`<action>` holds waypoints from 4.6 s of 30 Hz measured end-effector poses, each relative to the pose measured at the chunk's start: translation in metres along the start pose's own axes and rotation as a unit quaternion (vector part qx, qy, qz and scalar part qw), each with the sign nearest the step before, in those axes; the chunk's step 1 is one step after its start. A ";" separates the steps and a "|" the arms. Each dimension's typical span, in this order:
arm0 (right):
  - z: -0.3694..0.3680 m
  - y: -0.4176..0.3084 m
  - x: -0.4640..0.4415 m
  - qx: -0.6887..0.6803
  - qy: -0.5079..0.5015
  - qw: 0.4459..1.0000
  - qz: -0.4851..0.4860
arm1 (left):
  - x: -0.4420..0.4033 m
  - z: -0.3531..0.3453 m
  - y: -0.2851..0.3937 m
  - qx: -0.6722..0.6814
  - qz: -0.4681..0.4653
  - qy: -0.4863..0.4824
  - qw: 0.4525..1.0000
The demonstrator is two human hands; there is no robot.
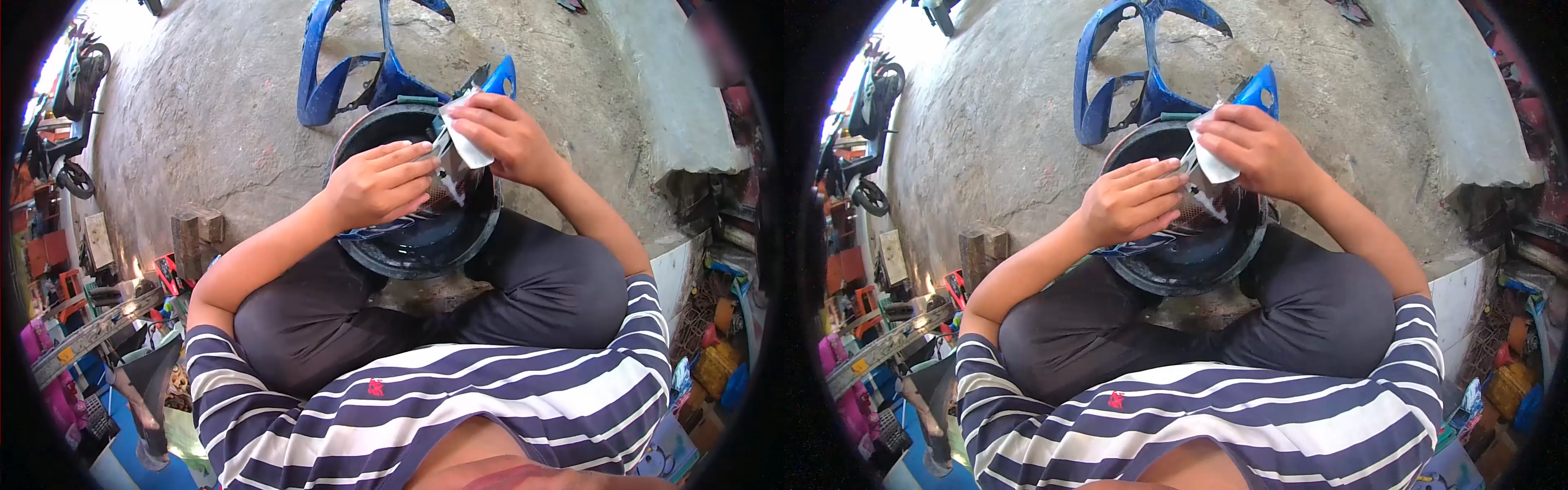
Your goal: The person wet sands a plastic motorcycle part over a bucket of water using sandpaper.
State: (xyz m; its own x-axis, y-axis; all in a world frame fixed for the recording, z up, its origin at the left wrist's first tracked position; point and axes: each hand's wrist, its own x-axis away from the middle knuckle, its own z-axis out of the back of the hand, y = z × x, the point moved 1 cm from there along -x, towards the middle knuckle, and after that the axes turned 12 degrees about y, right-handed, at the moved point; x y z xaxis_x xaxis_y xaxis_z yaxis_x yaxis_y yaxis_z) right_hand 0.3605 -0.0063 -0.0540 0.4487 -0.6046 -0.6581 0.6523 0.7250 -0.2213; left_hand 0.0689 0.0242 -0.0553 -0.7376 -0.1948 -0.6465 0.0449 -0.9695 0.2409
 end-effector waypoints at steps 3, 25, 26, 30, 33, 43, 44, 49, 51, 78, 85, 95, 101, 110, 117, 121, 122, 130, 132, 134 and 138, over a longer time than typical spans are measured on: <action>-0.001 0.013 0.004 0.002 0.032 0.999 -0.033 | 0.002 -0.001 -0.002 0.003 0.014 0.008 1.000; -0.003 0.014 0.014 -0.024 0.055 0.997 -0.040 | 0.002 -0.003 -0.002 0.005 0.029 0.008 1.000; -0.003 0.015 0.013 -0.027 0.056 0.997 -0.046 | 0.004 -0.004 -0.001 0.007 0.028 0.008 1.000; -0.004 -0.001 0.015 -0.041 0.028 0.999 -0.005 | 0.006 -0.003 -0.001 0.018 0.020 -0.004 1.000; 0.002 0.014 0.011 -0.023 0.050 0.997 -0.058 | 0.005 -0.005 -0.001 0.013 0.028 0.007 1.000; -0.002 -0.003 0.015 -0.055 0.040 0.996 -0.055 | 0.005 -0.003 -0.002 0.011 0.026 -0.002 1.000; -0.003 -0.009 0.016 -0.061 0.035 0.996 -0.047 | 0.007 -0.003 -0.002 0.012 0.022 -0.003 1.000; 0.001 0.020 0.019 -0.018 0.054 0.995 -0.087 | 0.005 -0.005 -0.001 0.012 0.033 0.008 0.999; 0.000 0.012 0.023 -0.012 0.064 0.995 -0.078 | 0.007 -0.004 -0.001 0.022 0.030 0.005 0.999; -0.006 -0.009 0.018 -0.054 -0.012 0.998 -0.007 | 0.004 -0.004 -0.008 0.007 0.035 0.013 0.999; -0.008 -0.007 0.019 -0.068 -0.005 0.996 0.049 | 0.007 -0.005 -0.006 0.015 0.031 0.012 0.999; -0.005 0.005 0.019 -0.073 0.010 0.997 0.031 | 0.006 -0.004 -0.007 0.010 0.030 0.011 0.999; -0.011 -0.011 0.024 -0.059 -0.055 0.994 0.074 | 0.009 -0.005 -0.006 0.015 0.037 0.012 0.999; -0.008 -0.001 0.026 -0.053 -0.033 0.998 0.032 | 0.008 -0.005 -0.005 0.012 0.037 0.011 0.999; -0.012 -0.008 0.022 -0.088 -0.046 0.994 0.046 | 0.008 -0.005 -0.007 0.008 0.033 0.017 0.999; 0.001 0.026 0.020 -0.039 -0.003 0.999 -0.034 | 0.002 -0.002 -0.008 0.016 0.044 0.012 0.999; 0.000 0.019 0.021 -0.055 -0.023 0.998 -0.018 | 0.004 -0.003 -0.008 0.018 0.047 0.012 0.999; -0.001 0.021 0.018 -0.065 -0.019 0.998 -0.005 | 0.001 -0.003 -0.007 0.013 0.038 0.013 0.999; -0.008 -0.006 0.022 -0.097 -0.045 0.994 0.026 | 0.006 -0.005 -0.007 0.019 0.032 0.014 0.999; -0.004 -0.003 0.020 -0.096 -0.033 0.995 0.014 | 0.006 -0.006 -0.007 0.012 0.031 0.013 0.999; 0.002 0.018 0.020 -0.062 -0.018 0.998 -0.009 | 0.002 -0.004 -0.006 0.013 0.041 0.012 0.999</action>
State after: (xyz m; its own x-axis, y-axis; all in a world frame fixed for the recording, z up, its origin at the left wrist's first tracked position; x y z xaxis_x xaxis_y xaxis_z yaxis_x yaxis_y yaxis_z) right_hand 0.3830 -0.0062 -0.0698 0.4605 -0.6284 -0.6269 0.5816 0.7472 -0.3217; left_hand 0.0700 0.0295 -0.0607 -0.7152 -0.2773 -0.6416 0.0861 -0.9459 0.3128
